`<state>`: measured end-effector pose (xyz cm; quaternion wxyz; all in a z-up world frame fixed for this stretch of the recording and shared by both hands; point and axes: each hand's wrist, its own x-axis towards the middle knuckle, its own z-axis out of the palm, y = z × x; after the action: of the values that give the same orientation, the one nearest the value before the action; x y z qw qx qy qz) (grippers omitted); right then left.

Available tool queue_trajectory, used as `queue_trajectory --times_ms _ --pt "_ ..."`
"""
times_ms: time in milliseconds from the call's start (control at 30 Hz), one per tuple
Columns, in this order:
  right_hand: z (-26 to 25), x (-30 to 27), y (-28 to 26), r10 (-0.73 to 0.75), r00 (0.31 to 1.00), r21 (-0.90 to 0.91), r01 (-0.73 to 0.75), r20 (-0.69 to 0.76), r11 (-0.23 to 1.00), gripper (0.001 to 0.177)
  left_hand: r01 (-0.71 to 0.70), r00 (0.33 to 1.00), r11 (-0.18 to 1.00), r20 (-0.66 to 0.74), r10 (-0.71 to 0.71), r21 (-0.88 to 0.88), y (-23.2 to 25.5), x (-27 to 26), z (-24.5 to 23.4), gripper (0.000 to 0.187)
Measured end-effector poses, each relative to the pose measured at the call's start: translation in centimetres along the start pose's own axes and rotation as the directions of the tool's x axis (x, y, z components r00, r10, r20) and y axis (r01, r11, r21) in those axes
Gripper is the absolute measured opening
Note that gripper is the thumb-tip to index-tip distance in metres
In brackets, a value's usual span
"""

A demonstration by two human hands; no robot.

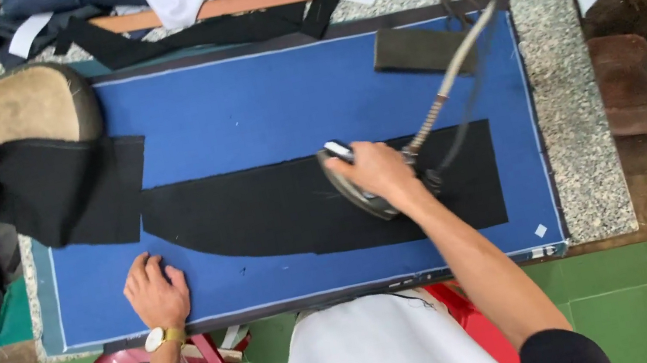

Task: The person irons a black fabric piece on a blue work surface. They then cut a white strip of material using scissors and place it on the black fabric, ironing it down to secure it.

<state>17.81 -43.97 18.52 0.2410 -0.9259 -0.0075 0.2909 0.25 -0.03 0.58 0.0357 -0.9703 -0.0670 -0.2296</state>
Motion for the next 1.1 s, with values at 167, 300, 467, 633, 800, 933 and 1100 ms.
queue_trajectory --times_ms 167,300,467,633,800,933,1100 --pt "-3.6 -0.3 11.2 0.153 0.978 0.031 -0.151 -0.144 0.988 0.065 -0.028 0.999 0.992 -0.013 0.030 0.120 -0.1 0.1 0.5 0.025" --pt "-7.5 -1.2 18.0 0.250 0.941 0.043 -0.247 -0.227 0.968 0.066 -0.068 0.998 0.978 0.030 0.064 0.197 -0.4 0.5 0.6 0.025" --pt "-10.9 -1.7 22.9 0.283 0.934 0.117 -0.263 -0.216 0.958 0.065 -0.064 0.985 0.964 0.171 0.019 0.260 0.1 3.6 1.6 0.012" --pt "-11.8 1.2 26.9 0.291 0.935 0.162 -0.261 -0.202 0.952 0.070 -0.011 0.997 0.988 0.080 0.023 -0.151 12.4 11.1 -0.2 0.016" --pt "-12.7 2.2 27.4 0.259 0.960 0.102 -0.248 -0.111 0.963 0.072 -0.401 0.912 0.883 -0.012 0.411 -0.243 23.2 20.5 1.3 0.022" --pt "-12.9 3.1 27.8 0.278 0.957 0.024 -0.277 -0.085 0.961 0.073 -0.713 0.699 0.689 -0.203 0.686 -0.132 30.7 28.7 0.1 0.030" --pt "-13.8 2.9 26.1 0.281 0.956 -0.017 -0.283 -0.082 0.959 0.064 -0.873 0.478 0.484 -0.297 0.827 -0.059 37.6 35.2 -4.1 0.011"
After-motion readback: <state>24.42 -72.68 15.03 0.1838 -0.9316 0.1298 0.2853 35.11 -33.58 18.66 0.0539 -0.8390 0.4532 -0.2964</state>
